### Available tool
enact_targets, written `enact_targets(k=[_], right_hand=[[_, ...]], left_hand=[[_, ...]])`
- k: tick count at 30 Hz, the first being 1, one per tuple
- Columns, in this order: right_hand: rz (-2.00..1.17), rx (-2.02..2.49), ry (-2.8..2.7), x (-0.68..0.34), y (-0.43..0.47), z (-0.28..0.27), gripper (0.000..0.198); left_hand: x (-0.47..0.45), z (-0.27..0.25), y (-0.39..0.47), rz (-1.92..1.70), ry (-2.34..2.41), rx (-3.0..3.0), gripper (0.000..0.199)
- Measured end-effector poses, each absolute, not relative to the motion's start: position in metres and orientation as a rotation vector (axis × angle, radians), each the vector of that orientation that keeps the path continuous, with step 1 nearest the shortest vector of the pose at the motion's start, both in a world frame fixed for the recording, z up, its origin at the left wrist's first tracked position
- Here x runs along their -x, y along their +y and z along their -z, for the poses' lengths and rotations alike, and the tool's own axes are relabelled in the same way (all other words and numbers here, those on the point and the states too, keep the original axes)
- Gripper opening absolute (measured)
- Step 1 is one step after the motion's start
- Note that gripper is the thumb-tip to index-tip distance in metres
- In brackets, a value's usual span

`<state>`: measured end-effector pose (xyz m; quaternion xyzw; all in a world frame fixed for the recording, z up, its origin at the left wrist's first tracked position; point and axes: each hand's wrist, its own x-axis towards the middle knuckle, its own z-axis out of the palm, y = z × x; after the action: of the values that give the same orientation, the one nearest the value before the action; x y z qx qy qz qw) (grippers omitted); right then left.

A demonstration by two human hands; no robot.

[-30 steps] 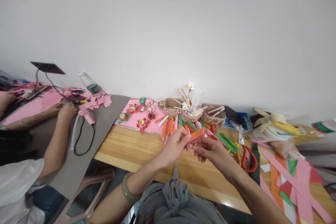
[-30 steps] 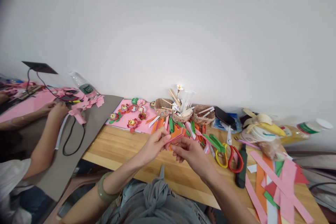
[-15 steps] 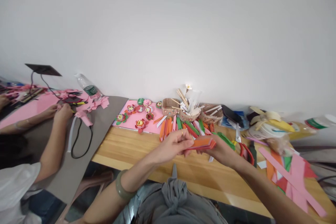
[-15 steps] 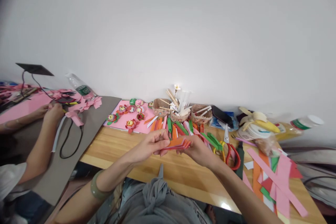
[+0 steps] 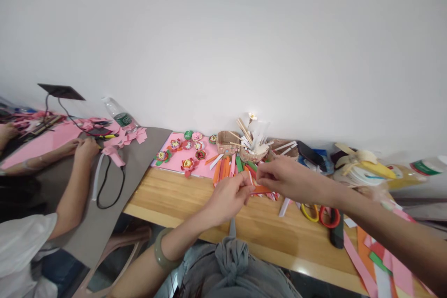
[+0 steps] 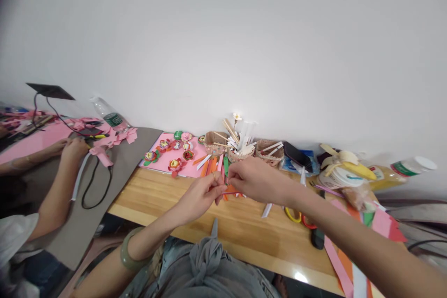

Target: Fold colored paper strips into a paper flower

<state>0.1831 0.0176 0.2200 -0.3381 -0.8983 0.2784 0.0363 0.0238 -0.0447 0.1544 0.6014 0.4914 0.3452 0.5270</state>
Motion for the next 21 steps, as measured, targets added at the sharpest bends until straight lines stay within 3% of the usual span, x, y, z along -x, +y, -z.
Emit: enact_targets(k=[6, 10, 13, 21], right_hand=[[-0.105, 1.196, -2.721, -0.179, -0.015, -0.192, 0.022], [0.162, 1.156, -2.495, -0.172, -0.033, -0.172, 0.03], [0.048, 1.286, -2.252, -0.165, -0.043, -0.162, 0.028], [-0.806, 1.463, -1.778, -0.168, -0.048, -0.154, 0.018]], left_hand=[[-0.035, -0.138, -0.041, -1.018, 1.241, -1.249, 0.024], [-0.047, -0.136, -0.038, -1.181, 1.2, -1.042, 0.028], [-0.056, -0.141, -0.039, -1.273, 1.155, -0.873, 0.025], [-0.063, -0.154, -0.051, -1.365, 1.087, -0.536, 0.02]])
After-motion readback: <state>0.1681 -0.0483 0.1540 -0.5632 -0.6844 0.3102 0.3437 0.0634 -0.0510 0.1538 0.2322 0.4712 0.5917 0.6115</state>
